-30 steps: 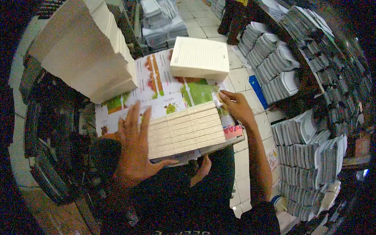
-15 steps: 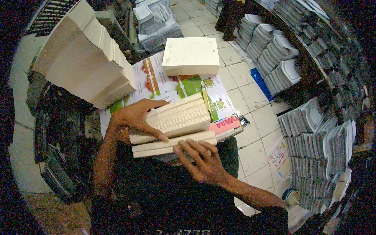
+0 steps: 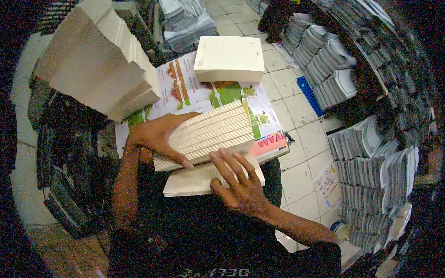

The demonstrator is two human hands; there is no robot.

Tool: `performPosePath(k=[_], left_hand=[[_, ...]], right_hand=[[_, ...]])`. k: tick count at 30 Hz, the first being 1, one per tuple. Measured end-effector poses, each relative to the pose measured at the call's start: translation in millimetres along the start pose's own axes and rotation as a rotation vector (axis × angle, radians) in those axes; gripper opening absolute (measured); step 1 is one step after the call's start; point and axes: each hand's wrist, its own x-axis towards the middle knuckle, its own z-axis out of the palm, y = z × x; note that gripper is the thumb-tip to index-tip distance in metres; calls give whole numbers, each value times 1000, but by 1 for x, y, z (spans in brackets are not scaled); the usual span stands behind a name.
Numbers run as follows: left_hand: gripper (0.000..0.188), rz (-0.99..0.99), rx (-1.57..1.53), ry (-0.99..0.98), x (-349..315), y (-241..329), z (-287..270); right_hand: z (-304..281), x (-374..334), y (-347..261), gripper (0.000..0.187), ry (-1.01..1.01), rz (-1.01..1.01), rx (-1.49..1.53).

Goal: The person carries a stack of paper to a work table, sits down, and cuts along the glued edges of the paper stacks using a blade to separate the pads by hand.

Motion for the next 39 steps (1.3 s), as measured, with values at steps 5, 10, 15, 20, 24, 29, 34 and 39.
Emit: performPosePath(k=[5,10,15,20,24,29,34,39], left_hand=[[121,-52,-33,0,-1,-1,-1],[107,-93,-107,-43,-6,-6,-5],[93,-112,-52,-44,-5,0,-4],[85,-209,-91,-49,-4,0,0],[83,-140,-45,5,-5,-9,2],[84,-351,-48,-1,-2,0,-1],[83,-314,-17,47,-13,5,-6],[82,-300,-110,1,-8,-29,-3]], right_hand=[[-10,-5,-2,15,-170,81,-23],[-15,23,5,36,-117,114,-28],[-14,2,9,37,-164,-9,-68],[-18,33,11,38,-243,78,-84],[-10,5,11,35,-259,49,-79],[-15,35,16,34,-345,106,-95],[-25,42,9,40,-504,157,26],[-17,49,20,52,-360,98,-92]])
